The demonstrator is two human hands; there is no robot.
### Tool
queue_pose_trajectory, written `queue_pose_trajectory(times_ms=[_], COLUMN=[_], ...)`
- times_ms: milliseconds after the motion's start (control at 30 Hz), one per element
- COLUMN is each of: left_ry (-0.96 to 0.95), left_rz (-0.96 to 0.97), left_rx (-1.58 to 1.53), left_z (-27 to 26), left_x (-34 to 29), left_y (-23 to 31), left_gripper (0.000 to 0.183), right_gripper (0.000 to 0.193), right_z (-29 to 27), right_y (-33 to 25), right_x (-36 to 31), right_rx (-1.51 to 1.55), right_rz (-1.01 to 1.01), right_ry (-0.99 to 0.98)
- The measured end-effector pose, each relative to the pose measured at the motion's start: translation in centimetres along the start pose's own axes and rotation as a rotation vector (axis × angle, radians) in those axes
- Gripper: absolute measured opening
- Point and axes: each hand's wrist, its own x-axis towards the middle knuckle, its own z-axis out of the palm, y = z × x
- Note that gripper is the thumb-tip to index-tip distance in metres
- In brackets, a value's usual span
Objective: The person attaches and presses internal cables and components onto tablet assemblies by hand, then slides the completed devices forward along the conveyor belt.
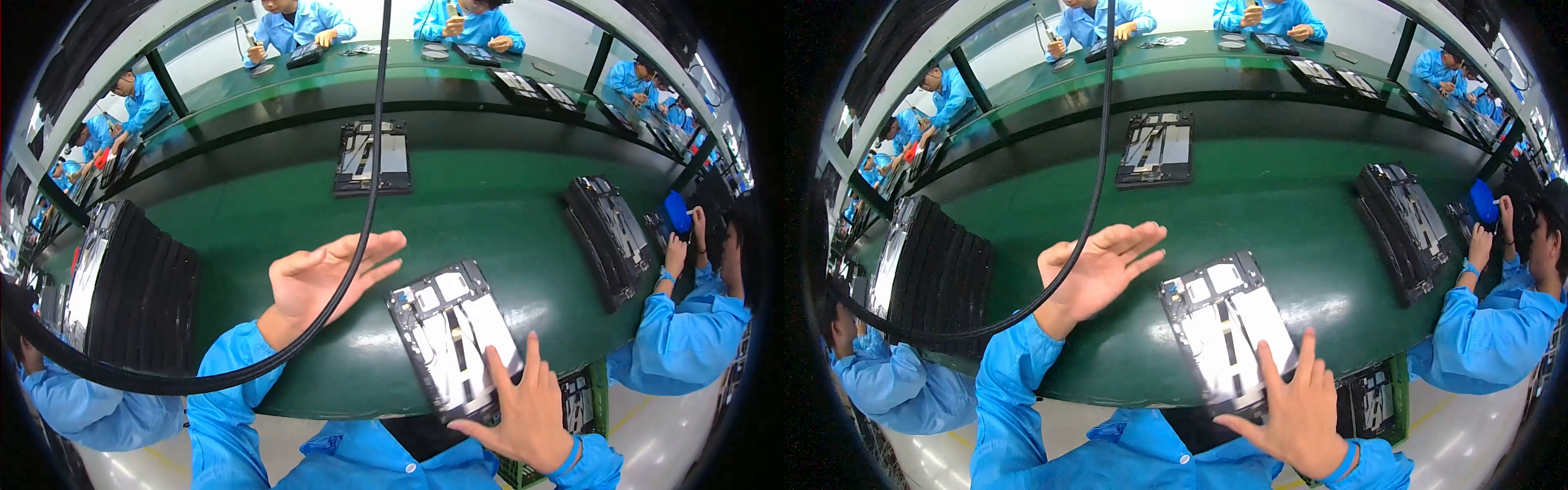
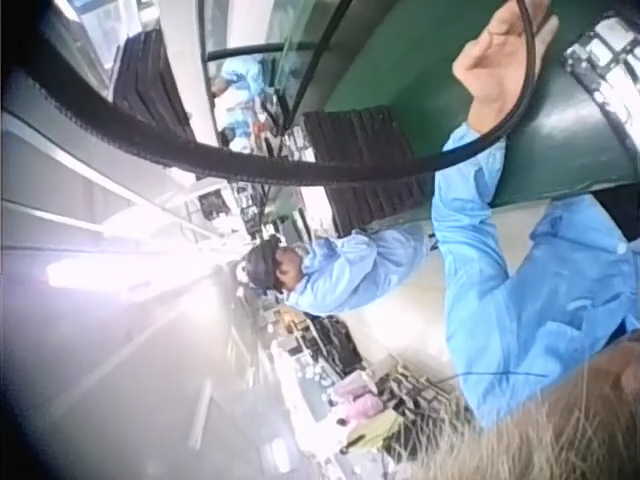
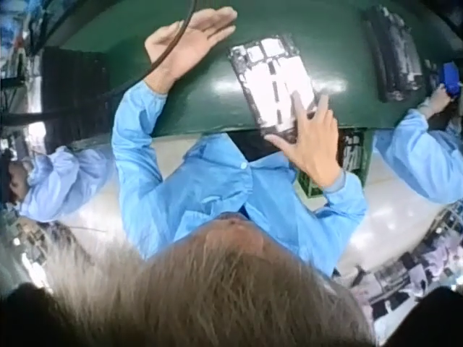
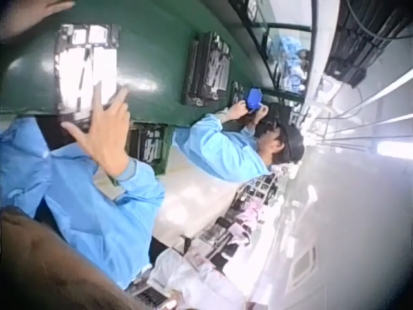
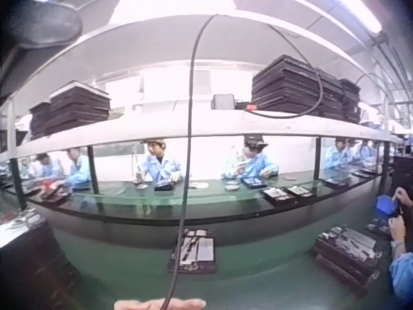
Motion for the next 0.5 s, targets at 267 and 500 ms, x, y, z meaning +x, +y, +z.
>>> queue_pose_trajectory(times_ms=[267,500], left_ry=[-0.002,0.202], left_rz=[-0.084,-0.131], left_rx=[-0.009,0.563], left_z=[0.8,0.8], left_x=[-1.1,-1.9], left_y=[-1.0,-2.9], left_gripper=[0.056,0.016], right_gripper=[0.033,0.035], right_z=[-0.7,1.1], right_y=[-0.1,3.1], right_x=[6.4,16.5], right_rx=[0.247,0.428], right_rz=[-0.291,-0.553], right_ry=[0.340,0.339])
